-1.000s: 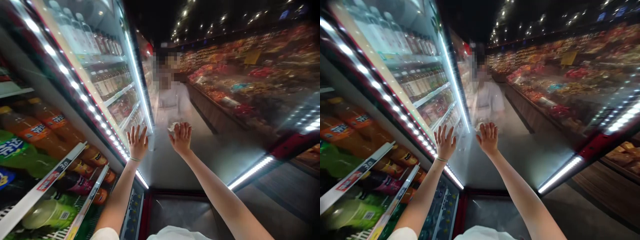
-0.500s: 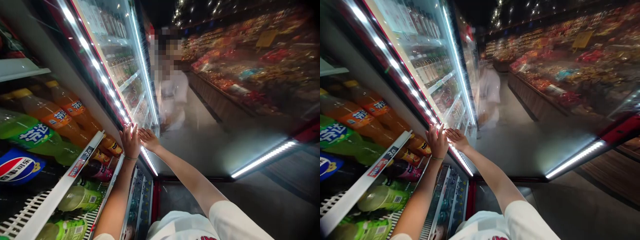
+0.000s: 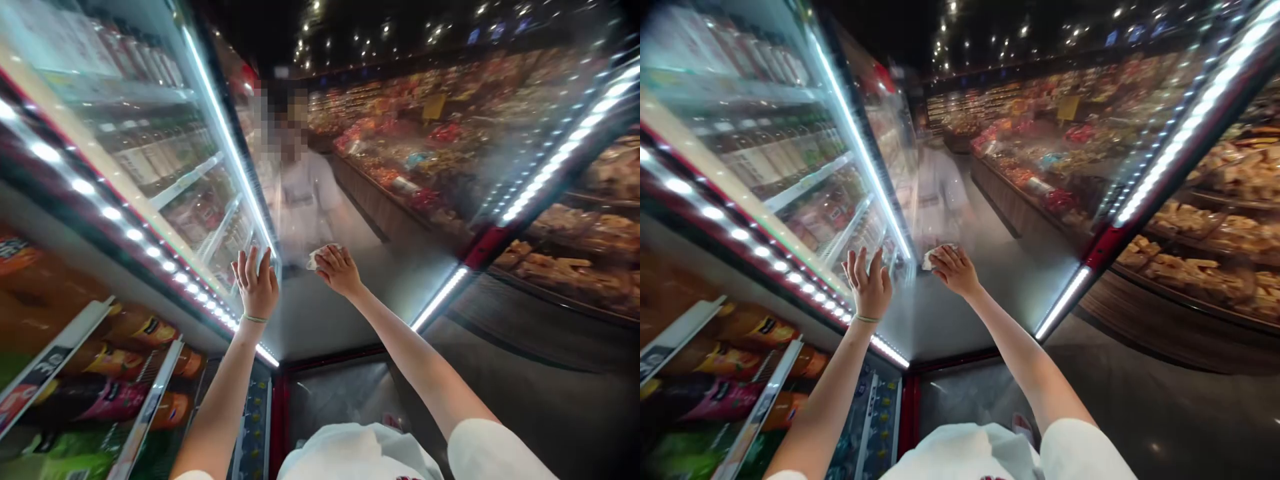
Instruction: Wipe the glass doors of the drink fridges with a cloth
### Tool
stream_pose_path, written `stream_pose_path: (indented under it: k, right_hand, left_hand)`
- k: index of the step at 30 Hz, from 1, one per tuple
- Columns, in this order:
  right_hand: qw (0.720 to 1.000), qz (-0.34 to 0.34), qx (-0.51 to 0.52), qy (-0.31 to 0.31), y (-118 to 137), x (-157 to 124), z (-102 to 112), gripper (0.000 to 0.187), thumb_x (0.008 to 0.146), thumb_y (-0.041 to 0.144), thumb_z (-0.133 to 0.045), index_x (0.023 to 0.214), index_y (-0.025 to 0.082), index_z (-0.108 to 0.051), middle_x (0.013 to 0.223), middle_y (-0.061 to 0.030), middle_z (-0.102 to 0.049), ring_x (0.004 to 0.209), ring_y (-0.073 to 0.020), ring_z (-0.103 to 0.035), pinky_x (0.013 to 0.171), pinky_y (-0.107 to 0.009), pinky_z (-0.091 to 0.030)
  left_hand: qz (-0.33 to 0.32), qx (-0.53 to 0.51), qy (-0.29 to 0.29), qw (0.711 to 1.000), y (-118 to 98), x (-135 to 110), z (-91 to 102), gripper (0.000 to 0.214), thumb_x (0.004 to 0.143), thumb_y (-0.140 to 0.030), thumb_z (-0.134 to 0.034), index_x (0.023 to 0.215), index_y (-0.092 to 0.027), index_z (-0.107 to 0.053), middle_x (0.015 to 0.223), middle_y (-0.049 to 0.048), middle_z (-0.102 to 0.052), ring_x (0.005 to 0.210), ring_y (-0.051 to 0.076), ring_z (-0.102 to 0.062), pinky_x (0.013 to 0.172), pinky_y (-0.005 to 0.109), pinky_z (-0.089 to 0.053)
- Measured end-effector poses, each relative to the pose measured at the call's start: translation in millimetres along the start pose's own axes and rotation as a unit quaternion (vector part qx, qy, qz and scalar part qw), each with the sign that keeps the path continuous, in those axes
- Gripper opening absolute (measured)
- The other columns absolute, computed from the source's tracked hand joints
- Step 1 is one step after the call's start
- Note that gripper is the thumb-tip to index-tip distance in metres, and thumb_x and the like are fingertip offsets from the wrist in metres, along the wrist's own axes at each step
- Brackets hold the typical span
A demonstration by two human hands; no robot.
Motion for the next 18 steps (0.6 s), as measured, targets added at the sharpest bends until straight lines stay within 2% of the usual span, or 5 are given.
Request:
stream_pose_path:
  k: [5,9,14,16,18]
  right_hand:
    - [0.989,-0.097,-0.067,-0.084,-132,-67,38,0.054,0.102,0.050,-0.048,0.142,0.015,-0.060,0.153,-0.0228,-0.053,0.150,-0.0363,-0.041,0.121,-0.067,-0.033]
    - [0.961,-0.198,-0.101,-0.167,-213,-116,67,0.066,0.103,0.050,-0.036,0.152,0.005,-0.042,0.156,-0.0322,-0.042,0.154,-0.0404,-0.031,0.116,-0.072,-0.035]
    - [0.928,-0.292,-0.104,-0.205,-264,-158,90,0.069,0.105,0.046,-0.029,0.161,0.006,-0.024,0.164,-0.0329,-0.028,0.154,-0.0395,-0.030,0.114,-0.068,-0.040]
    - [0.929,-0.288,-0.103,-0.209,-273,-152,100,0.071,0.105,0.047,-0.027,0.162,0.004,-0.021,0.165,-0.0337,-0.024,0.155,-0.0407,-0.029,0.112,-0.068,-0.043]
    - [0.930,-0.272,-0.112,-0.222,-282,-128,121,0.070,0.106,0.047,-0.026,0.162,0.005,-0.021,0.166,-0.0316,-0.024,0.156,-0.0396,-0.027,0.113,-0.066,-0.043]
  left_hand:
    - [-0.031,-0.057,0.011,0.998,-83,5,-54.5,0.044,0.098,-0.023,-0.057,0.141,-0.025,-0.064,0.150,0.0162,-0.057,0.157,0.037,-0.028,0.129,0.065,-0.017]
    - [-0.081,-0.060,0.001,0.995,-145,2,-91.9,0.051,0.097,-0.020,-0.060,0.147,-0.028,-0.059,0.149,0.0147,-0.059,0.157,0.036,-0.030,0.129,0.064,-0.019]
    - [-0.124,-0.073,0.007,0.990,-207,6,-129.0,0.063,0.096,-0.020,-0.062,0.156,-0.033,-0.047,0.151,0.0119,-0.058,0.155,0.033,-0.035,0.131,0.060,-0.019]
    - [-0.135,-0.077,0.006,0.988,-228,16,-135.8,0.066,0.096,-0.019,-0.062,0.158,-0.034,-0.043,0.152,0.0111,-0.057,0.155,0.032,-0.036,0.131,0.059,-0.018]
    - [-0.145,-0.083,0.004,0.986,-247,35,-137.0,0.067,0.097,-0.020,-0.060,0.159,-0.036,-0.041,0.154,0.0099,-0.056,0.154,0.032,-0.037,0.131,0.060,-0.017]
Point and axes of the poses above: each hand's wrist, its own x-axis towards the middle knuckle, its own z-axis out of the back of the hand, y = z × x, the point moved 4 cm from there along x, towards the middle knuckle
